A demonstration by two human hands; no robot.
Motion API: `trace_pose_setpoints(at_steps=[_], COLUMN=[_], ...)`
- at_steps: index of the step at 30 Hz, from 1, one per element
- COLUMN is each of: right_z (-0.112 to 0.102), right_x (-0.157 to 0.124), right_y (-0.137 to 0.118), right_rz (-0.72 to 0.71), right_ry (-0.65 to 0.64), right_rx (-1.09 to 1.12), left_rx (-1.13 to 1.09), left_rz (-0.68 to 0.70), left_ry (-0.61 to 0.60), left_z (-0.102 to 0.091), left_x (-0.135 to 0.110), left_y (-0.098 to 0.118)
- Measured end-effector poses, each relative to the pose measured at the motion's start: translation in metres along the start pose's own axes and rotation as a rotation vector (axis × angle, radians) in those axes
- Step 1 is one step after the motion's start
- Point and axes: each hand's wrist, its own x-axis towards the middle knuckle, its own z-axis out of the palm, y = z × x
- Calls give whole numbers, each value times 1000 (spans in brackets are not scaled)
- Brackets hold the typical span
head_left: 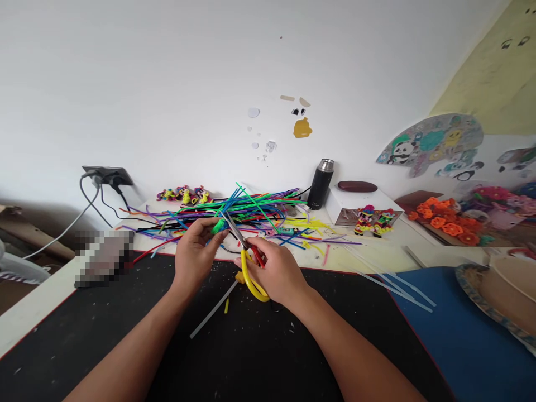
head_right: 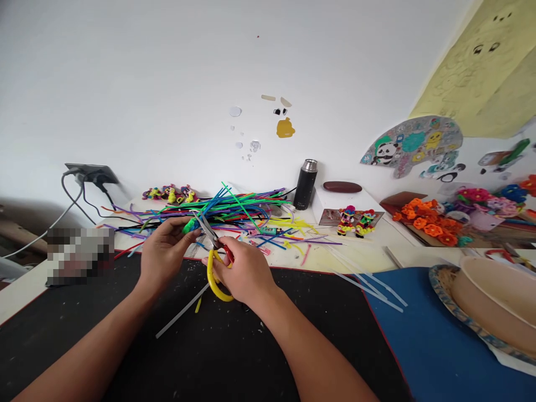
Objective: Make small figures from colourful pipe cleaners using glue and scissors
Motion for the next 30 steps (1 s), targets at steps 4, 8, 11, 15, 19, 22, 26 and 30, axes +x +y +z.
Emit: trace_pose_setpoints(at_steps=[4,8,11,15,19,22,26,30], right_z=[0,0,0,0,-1,-1,-2,-3], right_x=[1,2,2,1,1,2,2,3], right_y=[0,0,0,-1,-2,-2,-1,-1], right_rz=[-19,-29,-31,-31,-23,-17,-10,-15], right_ry=[12,13,13,9,7,0,-12,-14], right_rx=[-23,-33,-43,-50,-56,-58,-75,-123], left_rx=[-13,-22,-33,-44,-29,-17,2,4], left_rz=[-7,-4,-4,-18,-21,-18,-34,-52], left_ry=[-1,7,7,8,20,24,17,13], left_z=[1,1,1,1,2,2,2,2], left_x=[0,0,0,-1,-1,-1,0,0], left_y=[2,4,3,3,5,7,6,4])
